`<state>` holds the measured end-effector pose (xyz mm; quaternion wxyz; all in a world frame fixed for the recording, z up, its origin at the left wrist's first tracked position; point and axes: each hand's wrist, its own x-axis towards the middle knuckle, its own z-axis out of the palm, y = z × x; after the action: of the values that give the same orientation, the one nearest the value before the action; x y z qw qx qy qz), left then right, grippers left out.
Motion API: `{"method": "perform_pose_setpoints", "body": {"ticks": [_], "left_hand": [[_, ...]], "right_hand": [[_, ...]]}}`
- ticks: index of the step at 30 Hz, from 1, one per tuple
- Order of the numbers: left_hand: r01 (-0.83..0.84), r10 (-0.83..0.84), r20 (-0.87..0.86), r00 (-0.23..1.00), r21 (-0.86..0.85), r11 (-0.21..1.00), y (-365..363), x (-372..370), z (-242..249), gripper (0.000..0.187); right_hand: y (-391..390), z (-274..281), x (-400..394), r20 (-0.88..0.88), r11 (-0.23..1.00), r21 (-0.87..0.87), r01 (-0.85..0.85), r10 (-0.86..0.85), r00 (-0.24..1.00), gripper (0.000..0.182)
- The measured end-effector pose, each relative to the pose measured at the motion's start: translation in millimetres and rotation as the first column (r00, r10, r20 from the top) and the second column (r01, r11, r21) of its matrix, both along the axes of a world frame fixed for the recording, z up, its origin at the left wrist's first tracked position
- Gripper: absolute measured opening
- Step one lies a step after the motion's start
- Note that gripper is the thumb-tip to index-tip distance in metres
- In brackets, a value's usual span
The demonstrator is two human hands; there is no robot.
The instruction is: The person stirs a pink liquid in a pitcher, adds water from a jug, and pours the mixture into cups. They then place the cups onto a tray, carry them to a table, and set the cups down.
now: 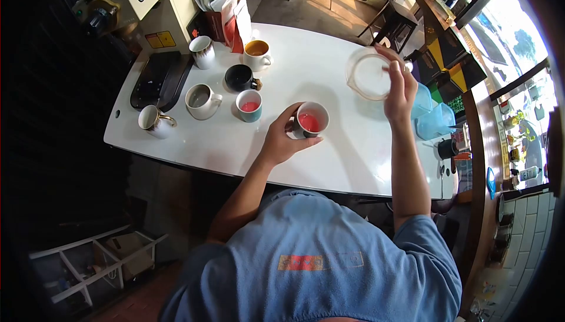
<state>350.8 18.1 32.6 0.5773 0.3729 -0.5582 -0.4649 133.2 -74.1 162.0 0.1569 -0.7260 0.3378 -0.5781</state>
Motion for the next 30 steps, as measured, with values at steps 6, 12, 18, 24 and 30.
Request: {"method": "perform_pose_setpoints", "body": {"ticks": [6,12,18,24,30], "left_hand": [[-0.006,0.006,0.001,1.000,0.016,1.000,3.1,7.9,-10.0,0.075],[-0.014,0.011,0.047,0.999,0.061,0.998,1.7,11.2,-24.5,0.073],[0.014,-0.016,0.018,1.000,0.112,0.994,1.6,8.6,-27.8,0.074],[-0.030,0.018,0.151,0.988,0.075,0.997,0.2,13.7,-29.8,0.073],[-0.003,-0.007,0.191,0.982,0.055,0.998,-2.1,20.0,-21.7,0.068]], "right_hand": [[9.6,-93.5,-47.8,0.282,0.814,0.574,0.090,-0.299,0.912,0.052],[32.2,-144.7,-69.7,0.263,0.658,0.730,0.184,-0.520,0.813,0.055],[24.5,-172.5,-88.1,0.405,0.759,0.636,0.139,-0.481,0.777,0.055],[24.3,-173.3,-89.6,0.428,0.770,0.625,0.126,-0.474,0.770,0.055],[26.5,-178.1,-87.6,0.376,0.728,0.664,0.172,-0.524,0.764,0.047]]}}
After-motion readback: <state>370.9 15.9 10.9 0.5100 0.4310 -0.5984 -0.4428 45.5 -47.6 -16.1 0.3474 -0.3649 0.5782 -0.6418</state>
